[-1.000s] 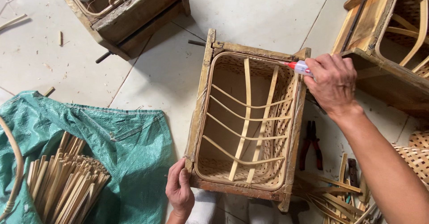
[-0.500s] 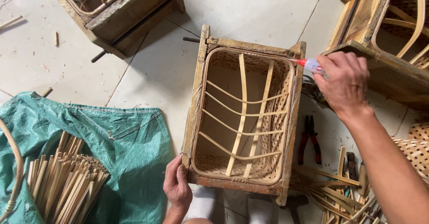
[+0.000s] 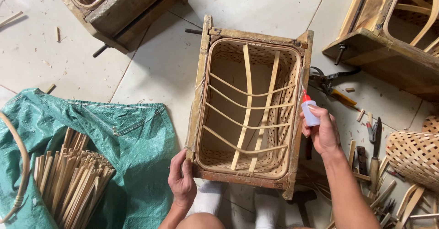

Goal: The person assembles a rectangular woven basket by applying glue to the frame and inserting bamboo strips. They use a hammer to secure the strips and a knife to trim excess material. The basket is held in a wooden jig during the process.

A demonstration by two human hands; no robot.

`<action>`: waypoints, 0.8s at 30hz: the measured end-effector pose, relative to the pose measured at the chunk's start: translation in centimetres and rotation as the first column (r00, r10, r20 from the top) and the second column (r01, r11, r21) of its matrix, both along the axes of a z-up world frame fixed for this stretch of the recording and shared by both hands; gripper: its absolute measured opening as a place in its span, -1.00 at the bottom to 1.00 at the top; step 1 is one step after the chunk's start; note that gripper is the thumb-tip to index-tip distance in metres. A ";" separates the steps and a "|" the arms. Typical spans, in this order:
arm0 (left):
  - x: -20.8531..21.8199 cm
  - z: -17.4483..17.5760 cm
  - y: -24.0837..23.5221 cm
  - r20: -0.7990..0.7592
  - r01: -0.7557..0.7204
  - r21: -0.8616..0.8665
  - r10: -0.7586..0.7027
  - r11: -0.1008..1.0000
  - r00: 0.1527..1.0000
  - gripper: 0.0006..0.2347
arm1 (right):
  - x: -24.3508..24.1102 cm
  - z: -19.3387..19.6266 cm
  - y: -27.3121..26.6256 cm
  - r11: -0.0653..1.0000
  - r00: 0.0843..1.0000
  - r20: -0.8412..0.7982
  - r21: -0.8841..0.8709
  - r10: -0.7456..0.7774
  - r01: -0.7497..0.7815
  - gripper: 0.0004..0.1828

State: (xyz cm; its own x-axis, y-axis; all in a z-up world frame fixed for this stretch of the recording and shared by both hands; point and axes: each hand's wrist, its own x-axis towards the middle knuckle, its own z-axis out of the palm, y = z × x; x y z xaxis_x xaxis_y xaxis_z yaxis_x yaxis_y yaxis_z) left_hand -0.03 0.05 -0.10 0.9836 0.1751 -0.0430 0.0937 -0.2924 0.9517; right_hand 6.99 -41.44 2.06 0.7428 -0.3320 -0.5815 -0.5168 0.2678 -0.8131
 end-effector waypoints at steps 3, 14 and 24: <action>0.0 -0.2 -0.1 0.012 -0.008 0.031 0.008 0.999 1.000 -0.77 | 0.5 -0.3 -0.3 0.999 1.000 -0.011 -0.033 0.008 -0.009 -0.47; 0.0 -0.1 -0.2 0.033 -0.012 0.018 0.011 1.000 0.999 -0.78 | -4.6 1.2 1.7 0.994 0.996 0.017 -0.062 0.092 -0.091 -0.45; 0.0 -0.2 -0.2 -0.008 -0.030 -0.008 0.030 1.000 1.000 -0.78 | -7.6 0.2 2.0 1.000 0.999 -0.051 -0.005 0.020 -0.020 -0.43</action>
State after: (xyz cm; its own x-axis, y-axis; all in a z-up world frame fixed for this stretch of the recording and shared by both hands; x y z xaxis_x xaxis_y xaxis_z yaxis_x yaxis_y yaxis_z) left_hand -0.03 -0.15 -0.35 0.9776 0.2038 -0.0528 0.1102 -0.2815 0.9532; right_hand -0.58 -39.42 2.27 0.7191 -0.3201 -0.6168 -0.5626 0.2527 -0.7871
